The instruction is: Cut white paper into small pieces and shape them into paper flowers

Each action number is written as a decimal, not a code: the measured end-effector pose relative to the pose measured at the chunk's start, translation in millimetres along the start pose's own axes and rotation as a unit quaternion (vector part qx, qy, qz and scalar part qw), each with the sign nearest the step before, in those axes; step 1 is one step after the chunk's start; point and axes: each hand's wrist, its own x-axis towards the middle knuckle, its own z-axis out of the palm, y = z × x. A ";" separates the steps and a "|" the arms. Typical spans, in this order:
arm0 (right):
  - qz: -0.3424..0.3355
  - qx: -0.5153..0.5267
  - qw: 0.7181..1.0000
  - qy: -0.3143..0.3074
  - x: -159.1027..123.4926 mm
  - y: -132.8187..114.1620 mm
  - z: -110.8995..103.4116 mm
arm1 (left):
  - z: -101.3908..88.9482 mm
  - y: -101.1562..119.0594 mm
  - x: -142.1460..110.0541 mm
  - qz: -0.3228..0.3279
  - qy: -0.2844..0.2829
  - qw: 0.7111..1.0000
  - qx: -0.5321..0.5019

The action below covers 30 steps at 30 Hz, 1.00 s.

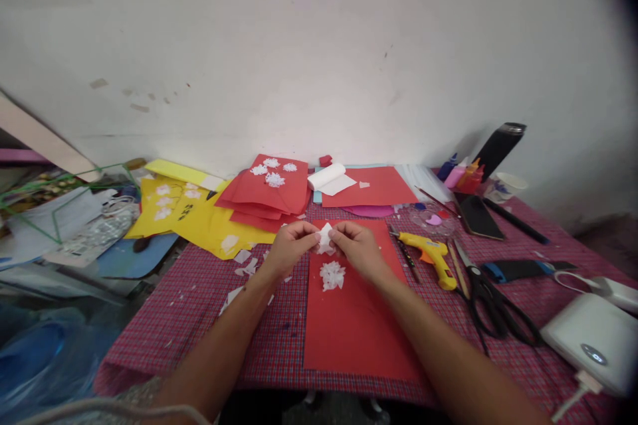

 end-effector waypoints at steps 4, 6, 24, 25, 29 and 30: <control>-0.037 0.011 0.998 0.054 -1.0 -1.4 -0.2 | -1.8 -1.7 1.8 0.004 0.031 0.999 0.015; -0.068 -0.004 0.996 0.050 -3.1 -2.6 0.6 | -2.2 -1.1 1.5 0.013 0.044 0.998 0.046; -0.065 -0.038 0.997 -0.008 -8.2 -3.3 5.3 | 3.7 9.7 -4.6 0.064 0.002 0.980 0.187; -0.065 -0.042 0.997 -0.007 -8.1 -2.8 5.1 | 3.6 9.5 -4.7 0.067 0.001 0.980 0.187; -0.066 -0.050 0.997 -0.009 -7.7 -1.0 4.3 | 2.9 7.6 -4.6 0.071 -0.001 0.980 0.183; -0.066 -0.049 0.997 -0.011 -7.6 -0.7 4.1 | 2.7 7.0 -4.6 0.070 -0.001 0.981 0.183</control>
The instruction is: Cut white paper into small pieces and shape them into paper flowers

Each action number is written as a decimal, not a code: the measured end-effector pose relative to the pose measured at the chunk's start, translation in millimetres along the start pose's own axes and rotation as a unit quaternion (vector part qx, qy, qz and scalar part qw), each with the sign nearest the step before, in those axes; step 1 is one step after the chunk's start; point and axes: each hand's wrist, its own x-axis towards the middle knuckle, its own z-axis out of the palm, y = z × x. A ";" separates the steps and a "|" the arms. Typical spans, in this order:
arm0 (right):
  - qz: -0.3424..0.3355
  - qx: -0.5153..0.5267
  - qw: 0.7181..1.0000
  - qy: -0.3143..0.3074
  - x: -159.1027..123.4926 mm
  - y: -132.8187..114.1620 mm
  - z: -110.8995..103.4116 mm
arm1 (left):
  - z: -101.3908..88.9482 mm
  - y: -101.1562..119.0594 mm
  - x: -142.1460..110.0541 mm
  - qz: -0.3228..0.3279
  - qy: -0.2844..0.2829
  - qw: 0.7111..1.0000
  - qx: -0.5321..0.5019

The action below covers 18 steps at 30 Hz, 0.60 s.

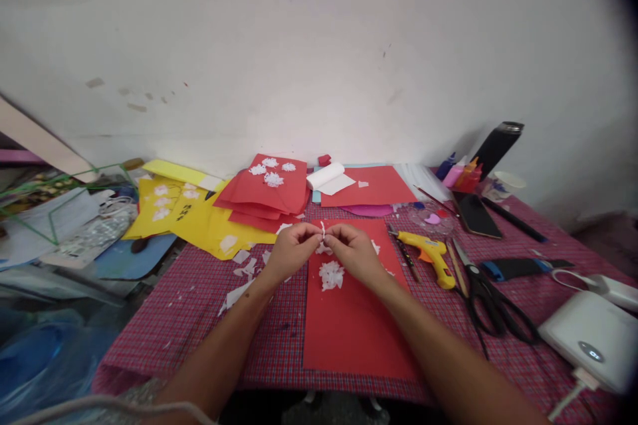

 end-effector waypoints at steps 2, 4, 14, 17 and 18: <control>0.002 0.003 1.000 -0.004 0.2 0.4 -0.2 | 0.0 -0.8 0.0 -0.003 0.001 1.000 -0.002; 0.007 0.004 1.000 -0.008 0.4 0.1 -0.2 | 0.0 -1.1 0.1 -0.004 0.004 1.000 -0.002; 0.028 -0.001 1.000 -0.005 1.1 -2.5 0.6 | 0.6 -1.4 0.3 0.004 0.003 1.000 -0.007; 0.028 0.000 1.000 -0.007 0.9 -2.6 0.5 | 0.5 -0.6 -0.3 0.003 0.004 1.000 -0.008; 0.027 0.002 1.000 -0.008 0.9 -2.7 0.5 | 0.4 -0.6 -0.4 0.002 0.005 1.000 -0.010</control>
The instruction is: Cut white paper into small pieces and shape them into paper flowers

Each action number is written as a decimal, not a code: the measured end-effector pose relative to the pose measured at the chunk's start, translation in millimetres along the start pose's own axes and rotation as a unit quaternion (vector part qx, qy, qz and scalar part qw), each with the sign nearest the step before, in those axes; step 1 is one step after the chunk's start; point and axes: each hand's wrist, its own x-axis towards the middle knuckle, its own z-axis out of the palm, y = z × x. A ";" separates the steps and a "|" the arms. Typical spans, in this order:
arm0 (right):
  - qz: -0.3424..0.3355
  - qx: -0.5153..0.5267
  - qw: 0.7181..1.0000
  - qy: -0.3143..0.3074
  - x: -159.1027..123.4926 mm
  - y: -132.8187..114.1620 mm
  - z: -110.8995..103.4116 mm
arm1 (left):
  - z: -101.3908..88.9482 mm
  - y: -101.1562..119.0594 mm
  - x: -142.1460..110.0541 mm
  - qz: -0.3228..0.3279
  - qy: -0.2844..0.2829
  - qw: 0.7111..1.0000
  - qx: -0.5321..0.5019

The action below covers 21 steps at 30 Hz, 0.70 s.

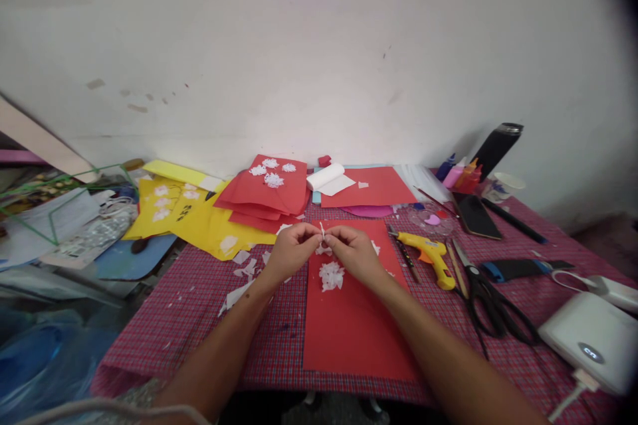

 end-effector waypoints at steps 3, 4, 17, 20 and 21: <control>-0.001 0.004 1.000 -0.005 -0.2 -0.5 0.0 | -0.2 -0.6 0.1 -0.005 0.000 1.000 -0.005; -0.001 0.005 1.000 -0.007 -0.3 -0.7 0.0 | -0.2 -0.9 0.2 -0.007 0.000 1.000 -0.006; 0.001 0.013 1.000 -0.006 -0.3 -0.6 0.6 | 2.3 -2.5 0.3 -0.006 -0.011 0.999 -0.045; 0.010 0.024 1.000 -0.006 0.4 0.0 1.0 | 2.0 -4.0 0.3 -0.008 -0.018 0.999 -0.040; 0.013 0.029 0.999 -0.005 0.7 -0.2 1.0 | 1.7 -3.8 0.2 -0.010 -0.019 0.999 -0.040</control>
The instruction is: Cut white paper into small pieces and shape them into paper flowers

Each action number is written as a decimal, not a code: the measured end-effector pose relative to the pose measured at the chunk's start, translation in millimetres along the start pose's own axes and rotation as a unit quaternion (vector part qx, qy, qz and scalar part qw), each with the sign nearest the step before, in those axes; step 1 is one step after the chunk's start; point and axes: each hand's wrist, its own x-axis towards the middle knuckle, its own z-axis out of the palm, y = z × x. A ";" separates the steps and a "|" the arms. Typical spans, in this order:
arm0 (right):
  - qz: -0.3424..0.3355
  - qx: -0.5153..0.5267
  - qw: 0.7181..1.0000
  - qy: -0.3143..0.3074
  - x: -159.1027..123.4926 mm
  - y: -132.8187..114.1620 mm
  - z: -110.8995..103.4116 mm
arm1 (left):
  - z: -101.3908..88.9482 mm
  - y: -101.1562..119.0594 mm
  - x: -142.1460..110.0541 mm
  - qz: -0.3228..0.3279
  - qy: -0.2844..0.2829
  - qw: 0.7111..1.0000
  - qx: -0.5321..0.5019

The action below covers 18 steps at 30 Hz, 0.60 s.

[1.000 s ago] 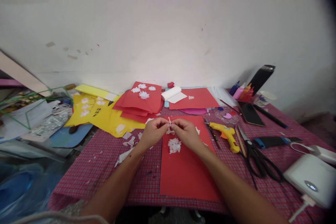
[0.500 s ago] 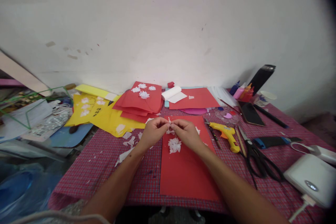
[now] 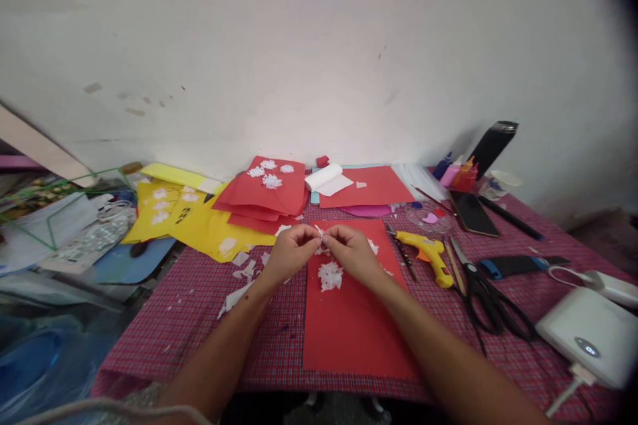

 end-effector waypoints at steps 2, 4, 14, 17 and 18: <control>0.007 0.010 1.000 0.002 0.4 -0.9 -0.1 | -0.4 1.3 -0.2 -0.004 0.000 1.000 -0.005; 0.015 0.020 1.000 0.003 0.4 -2.3 -0.3 | -0.6 3.1 -0.5 -0.008 -0.002 1.000 -0.011; 0.020 0.033 0.999 0.000 -0.1 -5.5 -0.8 | -2.4 4.5 -0.6 0.001 -0.006 1.000 0.019; 0.018 0.030 0.999 -0.002 0.2 -4.6 -1.0 | -2.4 5.1 -0.7 0.004 -0.008 1.000 0.015; 0.017 0.030 0.999 -0.002 0.3 -4.2 -1.1 | -2.2 5.1 -0.8 0.003 -0.009 1.000 0.013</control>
